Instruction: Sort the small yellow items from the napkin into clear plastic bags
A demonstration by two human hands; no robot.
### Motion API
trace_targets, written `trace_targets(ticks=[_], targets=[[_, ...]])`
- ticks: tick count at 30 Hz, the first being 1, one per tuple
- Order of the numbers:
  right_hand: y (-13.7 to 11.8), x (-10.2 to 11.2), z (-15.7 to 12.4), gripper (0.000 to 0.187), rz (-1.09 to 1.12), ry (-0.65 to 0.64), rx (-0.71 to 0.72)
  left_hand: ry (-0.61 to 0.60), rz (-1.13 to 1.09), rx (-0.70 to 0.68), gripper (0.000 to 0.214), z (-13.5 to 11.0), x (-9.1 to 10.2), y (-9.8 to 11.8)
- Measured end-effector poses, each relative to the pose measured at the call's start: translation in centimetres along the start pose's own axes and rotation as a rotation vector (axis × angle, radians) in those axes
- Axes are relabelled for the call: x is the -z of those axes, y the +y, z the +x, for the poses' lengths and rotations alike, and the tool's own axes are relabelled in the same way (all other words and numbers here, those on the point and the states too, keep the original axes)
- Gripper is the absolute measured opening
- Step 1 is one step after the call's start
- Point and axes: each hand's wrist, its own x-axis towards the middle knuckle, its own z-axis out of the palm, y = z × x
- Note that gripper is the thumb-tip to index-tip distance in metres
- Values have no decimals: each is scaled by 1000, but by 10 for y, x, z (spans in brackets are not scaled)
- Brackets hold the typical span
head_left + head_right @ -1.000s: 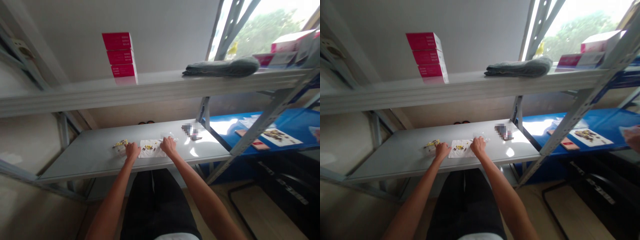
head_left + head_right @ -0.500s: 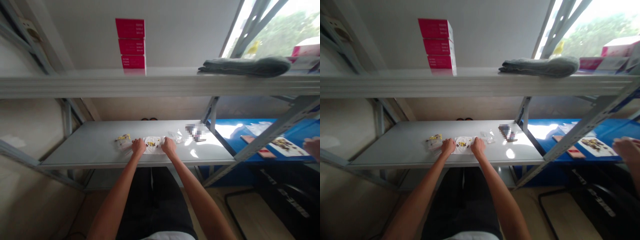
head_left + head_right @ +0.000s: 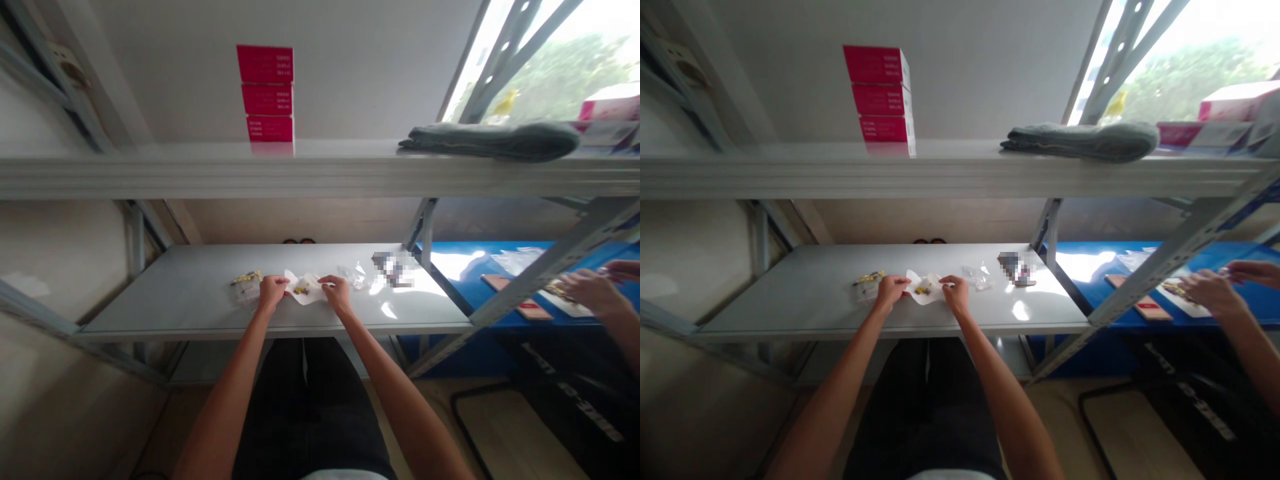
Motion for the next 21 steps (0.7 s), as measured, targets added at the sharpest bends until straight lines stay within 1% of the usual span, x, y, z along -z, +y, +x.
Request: trace_targets(ticks=[3, 6, 8, 10, 12, 14, 15, 16, 17, 19, 21], targets=[[5, -3, -5, 30, 58, -13, 47, 28, 14, 1, 22, -4, 3, -1], [7, -5, -10, 31, -17, -40, 89, 57, 61, -36, 21, -8, 4, 0], [7, -5, -13, 31, -66, -24, 147, 94, 94, -70, 23, -10, 7, 0], [7, -4, -15, 31, -85, 17, 193, 158, 183, -122, 29, -11, 17, -5], [8, -3, -16, 32, -98, 65, 199, 231, 345, -196, 34, -11, 33, -16], [9, -2, -17, 33, -104, 109, 176, 267, 470, -247, 34, -11, 53, -32], [9, -1, -17, 34, -105, 129, 161, 264, 503, -294, 34, -11, 63, -40], [10, -2, -17, 35, -102, 145, 148, 236, 531, -349, 33, -10, 72, -49], [10, -2, -17, 35, -101, 158, 137, 212, 539, -369, 30, -10, 78, -56], [10, -3, -18, 34, -99, 171, 130, 173, 555, -382, 25, -9, 85, -67], [10, -2, -18, 34, -97, 174, 131, 177, 579, -365, 21, -8, 86, -71]])
